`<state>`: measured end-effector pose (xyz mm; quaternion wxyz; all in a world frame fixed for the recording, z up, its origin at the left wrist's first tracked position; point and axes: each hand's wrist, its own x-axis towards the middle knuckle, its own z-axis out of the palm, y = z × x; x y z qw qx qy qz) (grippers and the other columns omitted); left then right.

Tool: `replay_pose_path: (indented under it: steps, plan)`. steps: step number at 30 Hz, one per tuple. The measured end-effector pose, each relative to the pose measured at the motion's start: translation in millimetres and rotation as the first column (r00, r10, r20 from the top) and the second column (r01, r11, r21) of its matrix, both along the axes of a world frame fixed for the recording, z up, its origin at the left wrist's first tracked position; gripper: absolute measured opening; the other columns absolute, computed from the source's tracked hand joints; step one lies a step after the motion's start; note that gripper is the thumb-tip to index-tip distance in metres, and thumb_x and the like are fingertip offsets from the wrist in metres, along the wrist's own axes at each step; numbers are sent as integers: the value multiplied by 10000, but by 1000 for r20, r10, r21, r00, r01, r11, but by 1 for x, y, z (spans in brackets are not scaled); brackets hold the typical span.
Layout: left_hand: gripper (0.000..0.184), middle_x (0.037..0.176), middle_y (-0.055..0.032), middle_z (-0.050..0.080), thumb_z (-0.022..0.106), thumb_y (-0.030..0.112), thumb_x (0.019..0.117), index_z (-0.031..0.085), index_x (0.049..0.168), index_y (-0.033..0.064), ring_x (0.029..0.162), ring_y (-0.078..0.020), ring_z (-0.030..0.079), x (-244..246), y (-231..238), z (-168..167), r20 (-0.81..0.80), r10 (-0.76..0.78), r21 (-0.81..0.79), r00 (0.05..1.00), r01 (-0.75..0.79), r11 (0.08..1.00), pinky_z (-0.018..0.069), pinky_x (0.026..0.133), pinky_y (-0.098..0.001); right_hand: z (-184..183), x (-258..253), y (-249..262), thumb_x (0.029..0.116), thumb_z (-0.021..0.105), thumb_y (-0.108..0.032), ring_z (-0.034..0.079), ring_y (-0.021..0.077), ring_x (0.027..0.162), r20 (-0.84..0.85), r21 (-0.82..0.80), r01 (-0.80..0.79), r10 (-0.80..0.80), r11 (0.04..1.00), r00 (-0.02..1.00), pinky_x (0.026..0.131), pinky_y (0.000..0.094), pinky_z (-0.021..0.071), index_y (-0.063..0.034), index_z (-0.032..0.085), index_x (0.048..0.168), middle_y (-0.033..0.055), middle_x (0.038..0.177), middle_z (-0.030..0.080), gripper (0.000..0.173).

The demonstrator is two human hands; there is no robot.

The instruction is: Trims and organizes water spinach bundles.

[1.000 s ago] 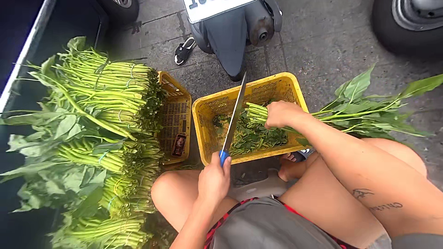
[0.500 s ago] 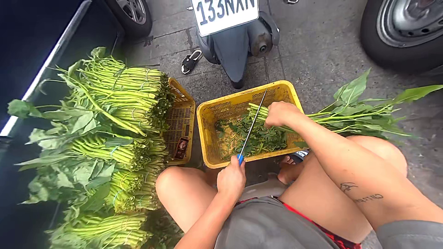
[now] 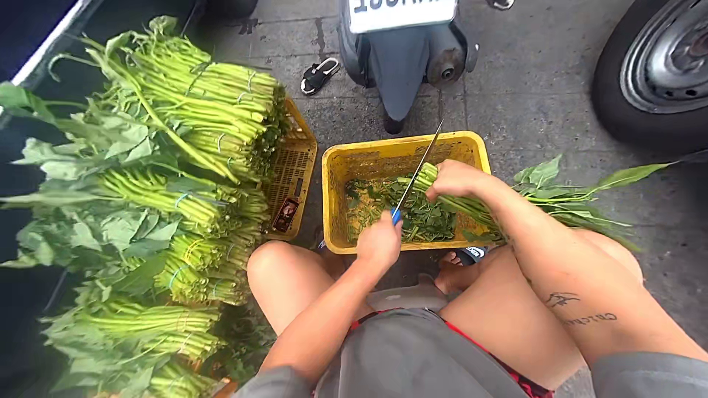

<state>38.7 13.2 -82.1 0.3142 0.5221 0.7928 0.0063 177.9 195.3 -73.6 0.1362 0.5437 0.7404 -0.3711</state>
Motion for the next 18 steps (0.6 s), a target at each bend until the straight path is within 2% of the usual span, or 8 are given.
replay_pose_path:
  steps: [3, 5, 8, 10, 13, 14, 16, 18]
  plan:
    - [426, 902, -139, 706, 394, 474, 1091, 527, 1267, 110, 857, -357, 719, -4, 37, 2, -34, 20, 239, 999, -11, 971, 573, 725, -561, 35, -1, -9, 734, 832, -172, 677, 257, 659, -336, -91, 66, -93, 994, 937, 624, 477, 577, -50, 713, 990, 125, 794, 708, 309]
    - [449, 904, -141, 707, 383, 495, 1090, 529, 1279, 114, 851, -362, 721, -11, 28, 1, -25, 19, 286, 1000, -11, 958, 576, 721, -570, 64, 10, -12, 758, 794, -116, 678, 215, 654, -554, -148, 103, -169, 984, 815, 613, 398, 597, -39, 695, 1053, 107, 814, 710, 321]
    - [502, 1124, -203, 710, 364, 453, 1092, 522, 1377, 71, 1063, -401, 699, -34, 8, -26, -114, -3, 23, 994, 5, 1000, 550, 882, -597, 86, 30, -15, 706, 801, -127, 680, 201, 600, -824, -137, 67, -151, 988, 545, 564, 345, 594, -43, 693, 1012, 104, 774, 717, 336]
    - [477, 1191, -225, 691, 407, 389, 1078, 523, 1385, 43, 1119, -415, 680, -47, 6, -50, -207, 0, -135, 978, -29, 990, 548, 906, -600, 85, 32, -21, 716, 812, -138, 680, 193, 621, -920, -101, -19, -86, 995, 382, 580, 334, 602, -54, 687, 1036, 106, 807, 716, 353]
    - [583, 1328, -248, 627, 476, 397, 1053, 422, 1509, 38, 1168, -445, 647, -59, 9, -56, -249, 7, -164, 969, -49, 985, 531, 932, -618, 74, 23, -29, 756, 806, -148, 690, 202, 652, -967, -74, -93, -49, 993, 248, 619, 347, 612, -34, 672, 1062, 120, 809, 710, 352]
    - [675, 1419, -249, 564, 475, 459, 1056, 335, 1583, 61, 1192, -450, 631, -63, 14, -41, -217, 17, -93, 976, -38, 995, 515, 957, -630, 74, 19, -28, 770, 803, -151, 693, 202, 671, -972, -86, -119, -57, 989, 228, 649, 354, 615, -17, 660, 1084, 117, 809, 709, 370]
    - [712, 1498, -223, 510, 493, 534, 1045, 357, 1591, 97, 1245, -424, 605, -69, 22, 12, -45, 45, 229, 998, -33, 973, 482, 1019, -634, 75, 15, -26, 783, 801, -168, 693, 191, 677, -971, -125, -175, -85, 977, 222, 666, 356, 623, -2, 633, 1190, 104, 808, 700, 470]
    - [682, 1502, -154, 527, 521, 534, 1026, 413, 1564, 128, 1314, -323, 573, -68, 31, 75, 167, -96, 550, 981, -12, 835, 476, 1078, -579, 75, 11, -28, 793, 791, -173, 689, 185, 688, -967, -170, -236, -115, 957, 228, 669, 355, 627, 1, 600, 1291, 100, 837, 701, 561]
